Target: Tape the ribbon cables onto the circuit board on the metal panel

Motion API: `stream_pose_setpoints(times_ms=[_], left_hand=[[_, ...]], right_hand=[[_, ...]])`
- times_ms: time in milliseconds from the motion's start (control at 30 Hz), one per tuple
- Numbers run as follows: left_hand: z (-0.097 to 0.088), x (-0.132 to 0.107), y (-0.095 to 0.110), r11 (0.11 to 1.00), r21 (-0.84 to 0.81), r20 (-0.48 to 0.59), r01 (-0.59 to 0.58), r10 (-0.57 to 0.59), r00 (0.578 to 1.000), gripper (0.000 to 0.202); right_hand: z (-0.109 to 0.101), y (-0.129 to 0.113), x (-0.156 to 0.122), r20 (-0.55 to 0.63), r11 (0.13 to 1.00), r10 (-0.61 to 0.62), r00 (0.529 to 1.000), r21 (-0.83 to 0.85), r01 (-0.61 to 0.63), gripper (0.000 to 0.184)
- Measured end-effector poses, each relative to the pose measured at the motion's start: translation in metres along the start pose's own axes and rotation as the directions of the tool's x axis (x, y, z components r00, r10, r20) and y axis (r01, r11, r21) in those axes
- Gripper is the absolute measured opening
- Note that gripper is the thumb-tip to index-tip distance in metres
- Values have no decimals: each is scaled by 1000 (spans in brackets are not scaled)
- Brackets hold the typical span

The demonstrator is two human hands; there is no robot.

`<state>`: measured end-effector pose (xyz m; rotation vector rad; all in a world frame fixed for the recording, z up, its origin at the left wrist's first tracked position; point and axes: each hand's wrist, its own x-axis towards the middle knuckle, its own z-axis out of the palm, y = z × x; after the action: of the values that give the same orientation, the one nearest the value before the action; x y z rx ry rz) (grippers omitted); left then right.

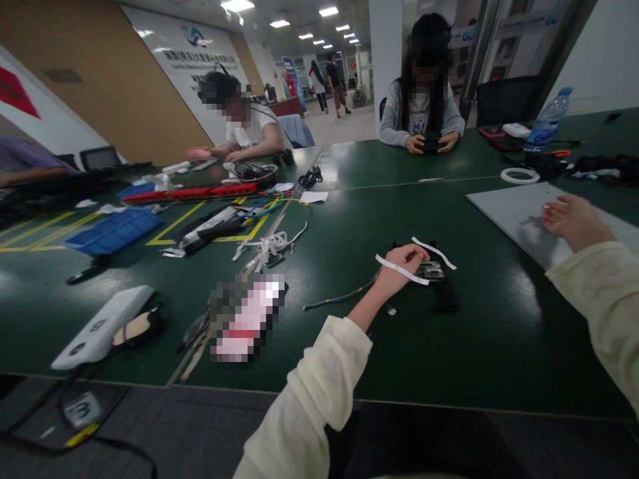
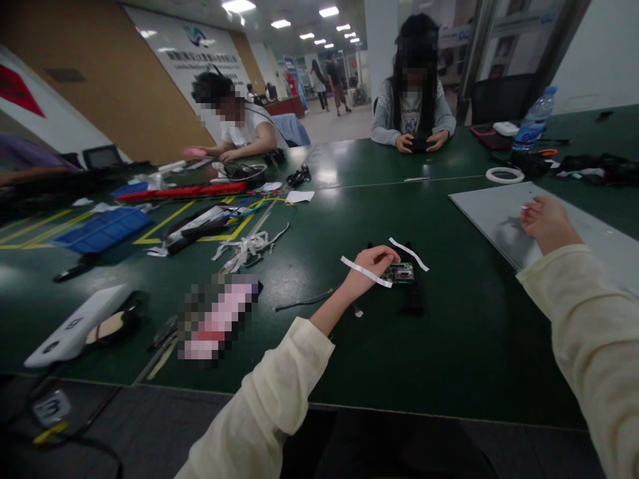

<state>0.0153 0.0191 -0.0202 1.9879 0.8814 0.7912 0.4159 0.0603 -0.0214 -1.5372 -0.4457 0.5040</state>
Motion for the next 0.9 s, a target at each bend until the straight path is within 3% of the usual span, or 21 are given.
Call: stream_pose_setpoints(times_ms=[100,200,300,400,467,533,600,667,767,900], left_hand=[[0,-1,-1,1000,9,4,9,-9,1000,19],[0,-1,-2,1000,27,14,8,-9,1000,20],[1,0,0,999,47,14,4,-5,1000,19],[1,0,2,998,58,4,2,-3,1000,19],[1,0,3,997,71,13,-14,13,1000,19],[1,-1,3,995,95,17,-41,40,999,20],[3,-3,2,989,131,22,-71,69,997,19],[5,-4,2,981,169,23,-95,93,995,18],[8,-6,4,972,184,14,-150,150,989,16],[13,-8,12,952,220,-9,-212,219,976,12]], right_hand=[[-5,4,-4,-17,973,162,987,167,-157,40],[-5,0,-7,-45,935,182,982,316,-159,40],[2,-24,-21,-18,887,104,994,454,-84,37],[18,-59,-66,236,807,-72,969,585,-83,30],[29,-74,-112,431,845,-185,883,528,-81,20],[39,-75,-163,636,911,-233,735,408,-64,14],[47,-62,-206,768,958,-202,608,283,-38,24],[53,-43,-235,841,982,-175,513,190,24,32],[58,-18,-252,879,982,-177,442,129,136,37],[60,-7,-255,879,971,-187,438,97,220,40]])
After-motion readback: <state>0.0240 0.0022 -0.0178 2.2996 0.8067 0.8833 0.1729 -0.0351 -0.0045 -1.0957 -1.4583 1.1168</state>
